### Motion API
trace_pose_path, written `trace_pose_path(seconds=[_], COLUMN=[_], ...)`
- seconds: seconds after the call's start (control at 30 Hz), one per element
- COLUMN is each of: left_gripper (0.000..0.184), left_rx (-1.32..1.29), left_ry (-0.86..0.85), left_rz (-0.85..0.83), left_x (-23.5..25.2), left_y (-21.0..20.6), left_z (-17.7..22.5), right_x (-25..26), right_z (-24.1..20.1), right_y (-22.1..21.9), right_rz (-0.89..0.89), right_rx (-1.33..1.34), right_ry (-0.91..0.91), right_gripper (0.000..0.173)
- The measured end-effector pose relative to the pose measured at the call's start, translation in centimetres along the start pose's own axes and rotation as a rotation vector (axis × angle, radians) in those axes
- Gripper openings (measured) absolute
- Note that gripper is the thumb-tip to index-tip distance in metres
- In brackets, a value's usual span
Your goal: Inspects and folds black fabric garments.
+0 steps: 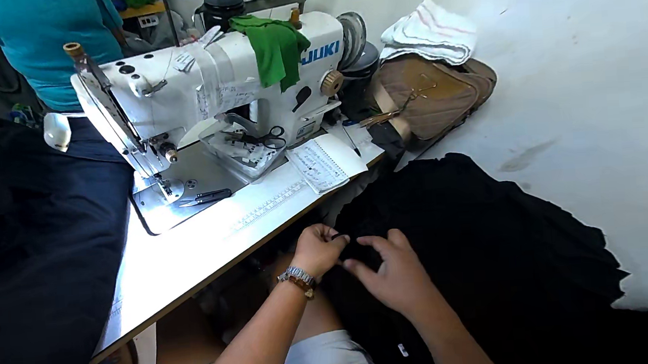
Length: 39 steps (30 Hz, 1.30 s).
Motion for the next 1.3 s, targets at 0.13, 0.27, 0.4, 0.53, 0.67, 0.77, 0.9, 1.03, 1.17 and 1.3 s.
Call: trace_pose_path(seconds=[0.13, 0.27, 0.4, 0.53, 0.67, 0.77, 0.9, 1.03, 1.17, 1.3], left_gripper=[0.020, 0.042, 0.051, 0.038, 0.037, 0.043, 0.023, 0.017, 0.015, 0.039], left_rx=[-0.005, 0.254, 0.714, 1.003, 1.113, 0.841, 0.295, 0.050, 0.104, 0.292], left_ry=[-0.126, -0.169, -0.226, -0.423, -0.445, -0.254, -0.141, -0.105, -0.217, -0.370], left_rz=[-0.023, -0.089, -0.251, -0.257, -0.314, -0.232, -0.018, -0.007, -0.048, -0.114], left_x=[-0.5, 1.7, 2.6, 0.4, -0.4, -0.9, -0.8, -1.3, -1.7, -0.3], left_y=[-0.9, -0.5, -0.9, -1.4, -2.1, -1.6, 0.2, 0.3, -1.2, -0.9], left_z=[1.4, -2.5, -8.6, -9.8, -10.9, -9.8, -6.1, -0.8, 1.7, -0.9], right_x=[0.6, 1.2, 1.5, 1.7, 1.3, 0.9, 0.2, -0.8, -1.2, -0.2], right_z=[0.0, 1.4, 3.0, 5.1, 5.6, 5.0, 3.4, 1.5, 1.0, 1.9], right_y=[-0.7, 2.2, 4.8, 6.3, 7.4, 7.9, 7.3, 3.7, 0.3, 3.6], right_rz=[0.083, 0.204, 0.282, 0.319, 0.340, 0.308, 0.208, -0.007, 0.040, 0.214], right_rx=[-0.092, -0.051, 0.015, 0.023, -0.001, -0.036, -0.089, -0.030, -0.098, -0.060], right_ry=[0.053, 0.040, -0.060, -0.131, -0.053, -0.032, 0.096, 0.156, 0.189, 0.158], right_gripper=[0.021, 0.017, 0.019, 0.010, 0.026, 0.031, 0.028, 0.032, 0.030, 0.018])
Point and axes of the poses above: each hand's wrist, its own x-axis towards the middle knuckle, its own y-axis out of the back of the hand, z = x × y, the point moved 1 cm from there along x, towards the middle knuckle, and after that the axes turned 3 degrees about -y, right-handed, at the moved point
